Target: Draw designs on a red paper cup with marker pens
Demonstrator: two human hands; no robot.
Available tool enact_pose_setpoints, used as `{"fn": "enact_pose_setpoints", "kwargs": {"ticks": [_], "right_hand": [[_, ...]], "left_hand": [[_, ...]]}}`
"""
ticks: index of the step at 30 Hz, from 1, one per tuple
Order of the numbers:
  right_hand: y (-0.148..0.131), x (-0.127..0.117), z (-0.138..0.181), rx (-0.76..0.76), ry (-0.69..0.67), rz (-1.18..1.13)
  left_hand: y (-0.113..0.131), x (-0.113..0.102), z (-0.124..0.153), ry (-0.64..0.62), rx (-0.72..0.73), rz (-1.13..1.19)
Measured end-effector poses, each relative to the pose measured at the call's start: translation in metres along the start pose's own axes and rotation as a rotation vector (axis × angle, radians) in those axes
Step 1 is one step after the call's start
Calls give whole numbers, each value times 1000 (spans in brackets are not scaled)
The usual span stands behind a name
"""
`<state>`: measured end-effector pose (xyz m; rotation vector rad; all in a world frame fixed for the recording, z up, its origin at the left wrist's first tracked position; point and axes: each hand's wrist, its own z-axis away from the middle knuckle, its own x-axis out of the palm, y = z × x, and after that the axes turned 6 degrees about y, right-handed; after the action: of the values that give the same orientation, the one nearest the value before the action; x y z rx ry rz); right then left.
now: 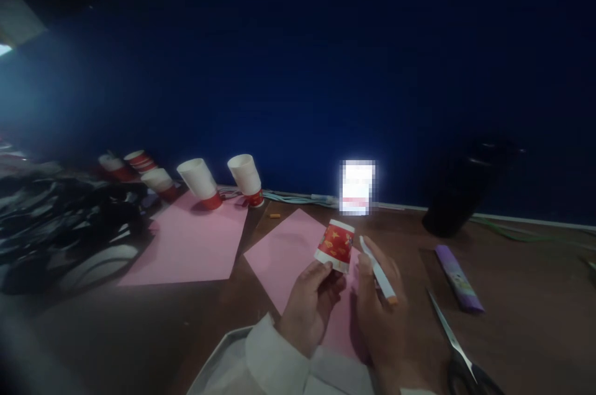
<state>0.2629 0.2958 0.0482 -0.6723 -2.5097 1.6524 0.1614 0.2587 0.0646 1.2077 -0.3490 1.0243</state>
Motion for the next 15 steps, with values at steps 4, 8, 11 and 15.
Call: {"fn": "enact_pose_setpoints", "kwargs": {"ticks": [4,8,11,15], "right_hand": [[-6,1,3,-92,-14,-1],[-17,1,7,-118,-19,-16],[-27,1,10,-248,-33,-40],[-32,0,10,-309,-39,72]], "left_hand": [[0,0,-2,-47,23,-2],[-2,-2,-4,-87,41,-21],[-4,-4,-5,-141,78,-23],[-2,-5,-4,-143,103,12]]}}
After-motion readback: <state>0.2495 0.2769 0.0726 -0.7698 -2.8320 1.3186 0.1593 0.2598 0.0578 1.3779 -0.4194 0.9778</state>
